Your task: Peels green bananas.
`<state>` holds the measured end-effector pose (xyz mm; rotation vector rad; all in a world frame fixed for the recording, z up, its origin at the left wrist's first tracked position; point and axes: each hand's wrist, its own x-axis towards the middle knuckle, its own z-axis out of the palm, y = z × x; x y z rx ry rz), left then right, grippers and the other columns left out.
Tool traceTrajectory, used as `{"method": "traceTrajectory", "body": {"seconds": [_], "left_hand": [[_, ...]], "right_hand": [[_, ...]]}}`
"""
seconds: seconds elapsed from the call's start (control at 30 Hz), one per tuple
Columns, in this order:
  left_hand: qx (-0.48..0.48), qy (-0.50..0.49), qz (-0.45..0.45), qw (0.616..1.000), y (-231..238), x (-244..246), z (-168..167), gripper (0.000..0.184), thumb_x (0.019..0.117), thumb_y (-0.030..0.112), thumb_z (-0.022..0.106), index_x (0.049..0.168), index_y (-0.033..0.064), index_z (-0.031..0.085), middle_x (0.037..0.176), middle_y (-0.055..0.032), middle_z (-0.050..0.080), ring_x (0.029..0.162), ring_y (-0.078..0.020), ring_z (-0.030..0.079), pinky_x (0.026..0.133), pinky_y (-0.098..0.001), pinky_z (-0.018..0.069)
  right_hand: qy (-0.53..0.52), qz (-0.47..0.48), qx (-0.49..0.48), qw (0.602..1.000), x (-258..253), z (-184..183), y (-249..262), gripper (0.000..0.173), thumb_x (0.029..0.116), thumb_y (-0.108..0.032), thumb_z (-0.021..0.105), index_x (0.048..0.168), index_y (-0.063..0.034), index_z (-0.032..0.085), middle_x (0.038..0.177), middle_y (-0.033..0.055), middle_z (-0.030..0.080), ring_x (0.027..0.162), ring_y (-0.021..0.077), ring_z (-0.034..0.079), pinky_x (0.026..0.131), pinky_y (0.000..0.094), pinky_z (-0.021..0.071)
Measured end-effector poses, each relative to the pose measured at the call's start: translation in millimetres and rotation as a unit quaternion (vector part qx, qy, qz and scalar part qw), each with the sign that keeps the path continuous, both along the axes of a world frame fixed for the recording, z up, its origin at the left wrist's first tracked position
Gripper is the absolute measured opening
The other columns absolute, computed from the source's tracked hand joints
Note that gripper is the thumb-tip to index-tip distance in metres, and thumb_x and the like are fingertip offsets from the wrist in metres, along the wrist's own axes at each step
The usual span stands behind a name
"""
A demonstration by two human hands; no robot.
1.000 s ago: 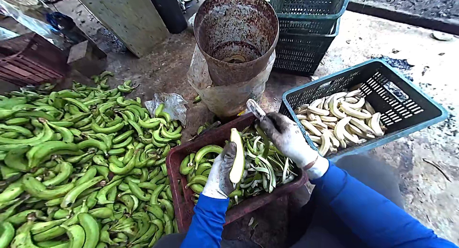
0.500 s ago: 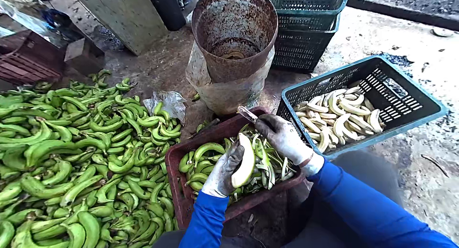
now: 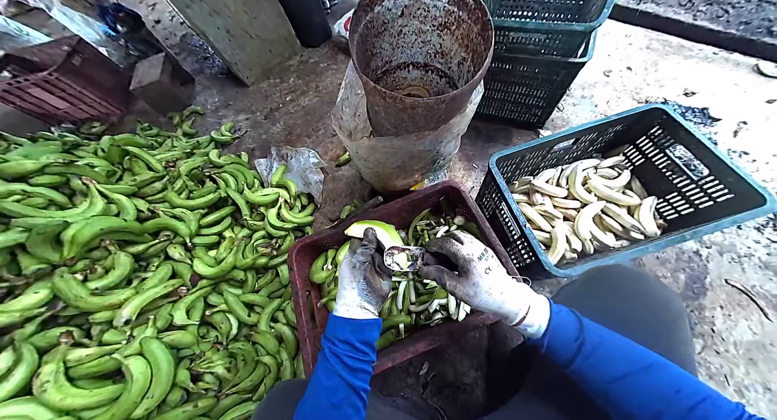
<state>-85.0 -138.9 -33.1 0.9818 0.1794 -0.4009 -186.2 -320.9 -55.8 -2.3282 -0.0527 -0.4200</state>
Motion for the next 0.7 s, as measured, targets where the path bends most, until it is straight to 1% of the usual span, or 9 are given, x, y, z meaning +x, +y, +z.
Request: {"method": "traceTrajectory", "body": {"seconds": [0.1, 0.2, 0.27, 0.3, 0.37, 0.43, 0.5, 0.6, 0.7], "left_hand": [[0.052, -0.043, -0.088, 0.994, 2.6, -3.6, 9.5, 0.027, 0.1093, 0.019, 0.044, 0.129, 0.0045, 0.056, 0.105, -0.0188, 0.068, 0.090, -0.0281, 0.070, 0.079, -0.0455, 0.0601], [0.070, -0.071, -0.264, 0.959, 14.4, -7.2, 12.8, 0.033, 0.1047, 0.018, 0.047, 0.133, 0.0038, 0.055, 0.106, -0.0182, 0.068, 0.089, -0.0261, 0.070, 0.077, -0.0424, 0.0611], [0.096, -0.060, -0.353, 0.929, 16.1, -10.3, 17.3, 0.038, 0.1025, 0.020, 0.051, 0.137, 0.0041, 0.056, 0.111, -0.0155, 0.070, 0.094, -0.0223, 0.070, 0.083, -0.0393, 0.0603], [0.094, -0.045, -0.380, 0.919, 14.3, -10.3, 16.7, 0.043, 0.1012, 0.022, 0.052, 0.141, 0.0060, 0.055, 0.110, -0.0150, 0.070, 0.091, -0.0211, 0.070, 0.080, -0.0372, 0.0602], [0.050, -0.020, -0.399, 0.916, 7.9, -10.4, 12.1, 0.051, 0.1018, 0.028, 0.053, 0.148, 0.0091, 0.046, 0.103, -0.0175, 0.068, 0.077, -0.0225, 0.069, 0.064, -0.0349, 0.0606], [0.036, -0.019, -0.339, 0.940, 1.2, -11.9, 8.6, 0.057, 0.1020, 0.035, 0.059, 0.152, 0.0141, 0.040, 0.102, -0.0169, 0.067, 0.075, -0.0222, 0.068, 0.061, -0.0334, 0.0600], [0.023, 0.008, -0.197, 0.980, -6.6, -11.6, 2.5, 0.053, 0.1023, 0.027, 0.060, 0.151, 0.0170, 0.043, 0.104, -0.0179, 0.067, 0.079, -0.0249, 0.069, 0.066, -0.0377, 0.0610], [-0.059, 0.069, -0.033, 0.995, -9.3, -2.9, -5.3, 0.035, 0.1090, 0.024, 0.045, 0.141, 0.0105, 0.047, 0.114, -0.0202, 0.066, 0.097, -0.0321, 0.068, 0.084, -0.0498, 0.0590], [-0.109, 0.079, 0.039, 0.990, -5.5, 1.8, -5.8, 0.034, 0.1115, 0.030, 0.036, 0.125, 0.0056, 0.055, 0.109, -0.0159, 0.068, 0.098, -0.0283, 0.069, 0.086, -0.0479, 0.0591]], "right_hand": [[0.006, -0.001, 0.013, 1.000, 3.1, 2.9, -7.3, 0.042, 0.0967, -0.055, 0.064, 0.121, -0.0220, 0.073, 0.107, 0.0004, 0.070, 0.104, 0.0146, 0.065, 0.093, 0.0403, 0.0548], [0.067, 0.004, 0.042, 0.997, 11.2, 4.7, -24.1, 0.041, 0.0992, -0.057, 0.060, 0.122, -0.0257, 0.074, 0.109, -0.0033, 0.070, 0.101, 0.0112, 0.066, 0.090, 0.0417, 0.0572], [0.130, 0.006, 0.039, 0.991, 21.3, 6.7, -37.6, 0.040, 0.1005, -0.059, 0.055, 0.117, -0.0285, 0.074, 0.108, -0.0058, 0.072, 0.099, 0.0107, 0.068, 0.089, 0.0461, 0.0572], [0.162, 0.002, 0.026, 0.986, 26.1, 7.9, -43.1, 0.042, 0.1007, -0.061, 0.052, 0.117, -0.0298, 0.074, 0.109, -0.0064, 0.072, 0.101, 0.0115, 0.068, 0.090, 0.0487, 0.0563], [0.186, -0.027, 0.012, 0.982, 30.7, 8.5, -47.8, 0.043, 0.0995, -0.063, 0.053, 0.116, -0.0290, 0.074, 0.107, -0.0045, 0.073, 0.099, 0.0147, 0.069, 0.088, 0.0524, 0.0557], [0.169, -0.073, 0.022, 0.983, 28.6, 8.5, -45.8, 0.046, 0.0956, -0.065, 0.058, 0.118, -0.0282, 0.073, 0.107, -0.0029, 0.072, 0.097, 0.0161, 0.068, 0.085, 0.0522, 0.0567], [0.141, -0.095, 0.039, 0.985, 23.7, 10.1, -40.8, 0.049, 0.0933, -0.065, 0.061, 0.122, -0.0273, 0.071, 0.111, -0.0018, 0.070, 0.097, 0.0162, 0.068, 0.084, 0.0504, 0.0572], [0.097, -0.079, 0.048, 0.991, 12.9, 7.9, -28.3, 0.051, 0.0939, -0.062, 0.063, 0.126, -0.0230, 0.069, 0.114, 0.0008, 0.069, 0.104, 0.0157, 0.066, 0.091, 0.0466, 0.0568], [0.047, -0.039, 0.028, 0.998, 5.7, 0.1, -15.1, 0.048, 0.0949, -0.056, 0.065, 0.126, -0.0188, 0.071, 0.117, 0.0031, 0.070, 0.110, 0.0156, 0.065, 0.099, 0.0415, 0.0545]]}}
